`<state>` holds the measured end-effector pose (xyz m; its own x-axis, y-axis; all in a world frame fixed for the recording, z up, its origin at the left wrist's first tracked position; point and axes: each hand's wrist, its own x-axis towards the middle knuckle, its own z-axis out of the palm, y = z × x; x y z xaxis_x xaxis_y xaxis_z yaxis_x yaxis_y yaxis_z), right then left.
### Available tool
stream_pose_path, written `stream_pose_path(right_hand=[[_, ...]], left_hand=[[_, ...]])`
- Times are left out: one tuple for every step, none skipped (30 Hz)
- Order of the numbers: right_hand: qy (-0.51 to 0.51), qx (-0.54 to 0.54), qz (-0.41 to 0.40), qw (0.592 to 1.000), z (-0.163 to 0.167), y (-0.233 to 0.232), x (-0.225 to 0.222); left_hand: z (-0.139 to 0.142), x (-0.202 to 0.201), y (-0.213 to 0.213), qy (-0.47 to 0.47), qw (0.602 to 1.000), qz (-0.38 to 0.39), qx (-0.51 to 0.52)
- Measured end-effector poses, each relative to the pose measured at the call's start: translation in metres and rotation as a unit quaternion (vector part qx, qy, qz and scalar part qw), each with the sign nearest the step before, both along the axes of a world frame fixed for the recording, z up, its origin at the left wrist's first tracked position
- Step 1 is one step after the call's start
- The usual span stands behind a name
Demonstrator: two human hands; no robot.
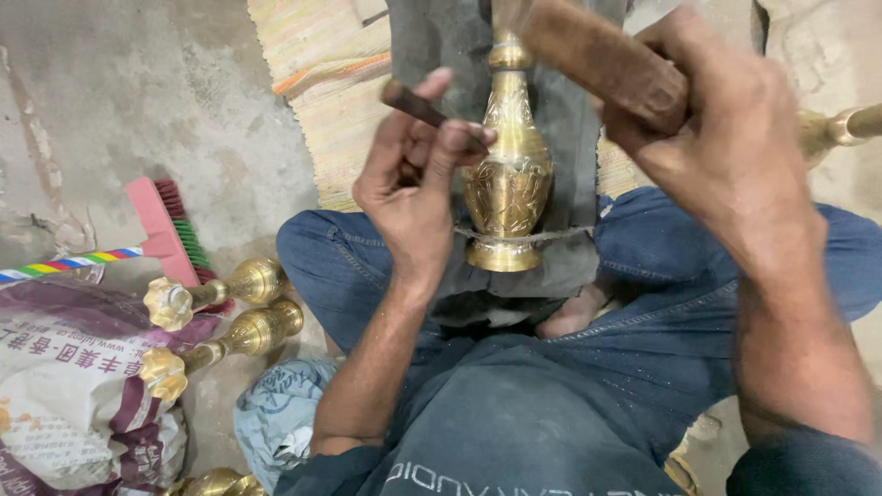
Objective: The person sits cross-legged on the floor and engraves decorative patterns into a brass vase, holding a chisel against the metal and striking it with a wooden mallet. They reposition the vase and the chisel between strikes to work on different areas of the design.
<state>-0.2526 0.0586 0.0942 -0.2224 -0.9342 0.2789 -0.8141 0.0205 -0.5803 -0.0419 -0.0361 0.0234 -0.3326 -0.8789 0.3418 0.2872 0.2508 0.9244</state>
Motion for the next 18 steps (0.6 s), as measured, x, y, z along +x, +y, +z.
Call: stream_pose_path(right_hand=[[-0.133,0.040,0.008,0.990,-0.011,-0.008,0.004],[-0.264,0.080,0.018,0.961,-0.023,-0.013,0.007],[-0.300,0.115,0.029,0.946,-0.035,-0.016,0.009],[-0.336,0.150,0.043,0.929,-0.048,-0.018,0.011],[-0.370,0.184,0.059,0.909,-0.058,-0.020,0.010],[-0.366,0.179,0.070,0.911,-0.065,-0.020,0.007],[-0.364,0.176,0.079,0.911,-0.069,-0.019,0.004],[-0.364,0.174,0.083,0.911,-0.072,-0.018,0.003],[-0.374,0.177,0.076,0.907,-0.072,-0.017,0.001],[-0.382,0.178,0.072,0.904,-0.071,-0.016,0.002],[-0.393,0.182,0.070,0.899,-0.068,-0.016,0.004],[-0.319,0.128,0.064,0.937,-0.066,-0.016,0.009],[-0.241,0.072,0.063,0.966,-0.063,-0.016,0.016],[-0.161,0.014,0.064,0.985,-0.061,-0.017,0.023],[-0.147,0.027,0.039,0.988,-0.059,-0.017,0.032],[-0.134,0.038,0.014,0.990,-0.058,-0.017,0.039],[-0.120,0.051,-0.012,0.991,-0.057,-0.017,0.041],[-0.124,0.036,0.005,0.992,-0.057,-0.017,0.042]], left_hand=[[-0.002,-0.006,-0.005,0.038,0.999,0.014,0.012],[-0.004,-0.015,-0.011,0.074,0.996,0.029,0.025],[-0.006,-0.024,-0.015,0.104,0.993,0.031,0.039],[-0.009,-0.032,-0.020,0.133,0.989,0.034,0.051],[-0.012,-0.042,-0.022,0.156,0.985,0.024,0.064],[-0.015,-0.045,-0.024,0.163,0.984,0.022,0.066],[-0.017,-0.048,-0.025,0.170,0.983,0.020,0.068],[-0.020,-0.047,-0.023,0.159,0.985,0.022,0.065],[-0.023,-0.048,-0.024,0.157,0.985,0.021,0.063],[-0.026,-0.048,-0.024,0.155,0.986,0.021,0.060],[-0.028,-0.045,-0.025,0.155,0.986,0.024,0.062],[-0.031,-0.044,-0.027,0.154,0.985,0.030,0.069],[-0.033,-0.043,-0.029,0.153,0.985,0.036,0.076],[-0.035,-0.043,-0.034,0.150,0.984,0.046,0.085],[-0.036,-0.043,-0.038,0.146,0.984,0.053,0.092],[-0.038,-0.043,-0.041,0.151,0.983,0.054,0.095],[-0.038,-0.043,-0.042,0.155,0.981,0.056,0.099],[-0.038,-0.043,-0.042,0.161,0.980,0.057,0.102]])
